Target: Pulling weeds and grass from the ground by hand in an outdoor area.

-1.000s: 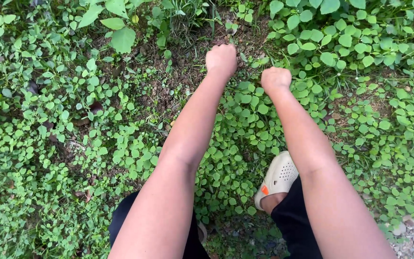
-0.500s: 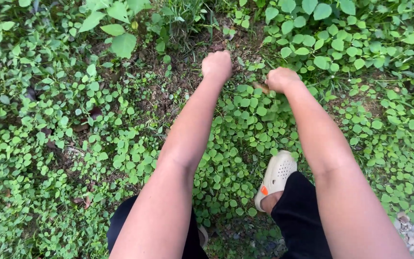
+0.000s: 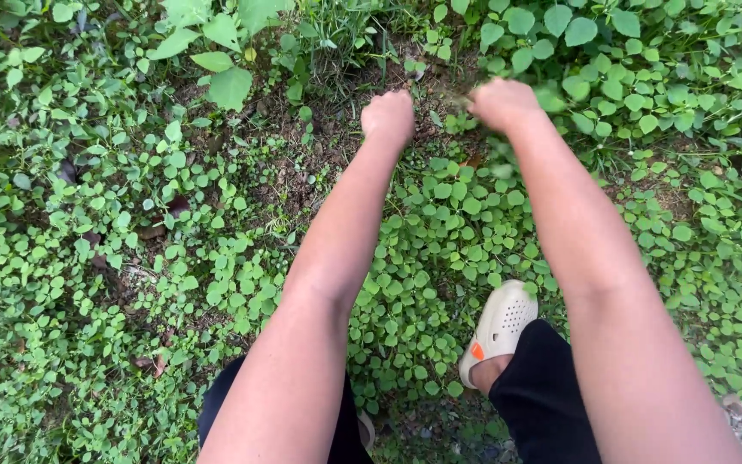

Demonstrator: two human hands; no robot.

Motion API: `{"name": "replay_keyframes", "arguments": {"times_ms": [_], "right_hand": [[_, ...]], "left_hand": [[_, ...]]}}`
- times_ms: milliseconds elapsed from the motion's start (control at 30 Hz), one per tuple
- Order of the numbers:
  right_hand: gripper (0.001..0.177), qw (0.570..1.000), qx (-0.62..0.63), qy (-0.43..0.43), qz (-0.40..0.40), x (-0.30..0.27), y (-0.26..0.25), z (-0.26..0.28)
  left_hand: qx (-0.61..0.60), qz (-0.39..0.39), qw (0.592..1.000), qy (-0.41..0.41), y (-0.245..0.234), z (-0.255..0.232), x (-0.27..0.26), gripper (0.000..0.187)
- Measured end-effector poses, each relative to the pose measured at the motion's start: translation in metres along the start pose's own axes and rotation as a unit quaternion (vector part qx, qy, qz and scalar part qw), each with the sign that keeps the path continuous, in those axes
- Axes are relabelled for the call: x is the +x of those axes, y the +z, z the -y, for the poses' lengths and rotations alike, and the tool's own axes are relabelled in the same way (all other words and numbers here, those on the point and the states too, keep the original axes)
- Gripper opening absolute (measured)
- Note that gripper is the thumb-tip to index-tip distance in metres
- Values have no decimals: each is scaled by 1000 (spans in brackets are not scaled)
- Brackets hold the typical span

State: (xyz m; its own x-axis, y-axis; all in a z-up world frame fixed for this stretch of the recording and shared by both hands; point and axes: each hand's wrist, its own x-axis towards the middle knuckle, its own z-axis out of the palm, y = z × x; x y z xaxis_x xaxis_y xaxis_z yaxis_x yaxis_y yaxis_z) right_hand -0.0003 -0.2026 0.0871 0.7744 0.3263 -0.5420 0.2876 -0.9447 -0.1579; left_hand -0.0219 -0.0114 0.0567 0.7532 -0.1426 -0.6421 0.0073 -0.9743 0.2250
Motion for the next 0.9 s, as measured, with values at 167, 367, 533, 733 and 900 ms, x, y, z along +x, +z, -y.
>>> {"name": "replay_keyframes", "arguments": {"times_ms": [167,367,533,733,900], "right_hand": [[23,981,-179,44,-66,8,30,-32],[59,964,-171,185,-82,20,113,-37],[59,952,-155,238,-111,29,141,-32],[34,969,-184,159,-46,39,159,-69],[25,963,-142,184,133,15,69,-24]], "left_hand": [[1,-1,1000,9,4,-4,6,31],[-46,-69,996,39,54,3,39,33],[-43,-69,996,29,55,7,42,32],[-42,-73,996,32,53,7,47,31],[-4,14,1000,17,13,-22,20,37]]}}
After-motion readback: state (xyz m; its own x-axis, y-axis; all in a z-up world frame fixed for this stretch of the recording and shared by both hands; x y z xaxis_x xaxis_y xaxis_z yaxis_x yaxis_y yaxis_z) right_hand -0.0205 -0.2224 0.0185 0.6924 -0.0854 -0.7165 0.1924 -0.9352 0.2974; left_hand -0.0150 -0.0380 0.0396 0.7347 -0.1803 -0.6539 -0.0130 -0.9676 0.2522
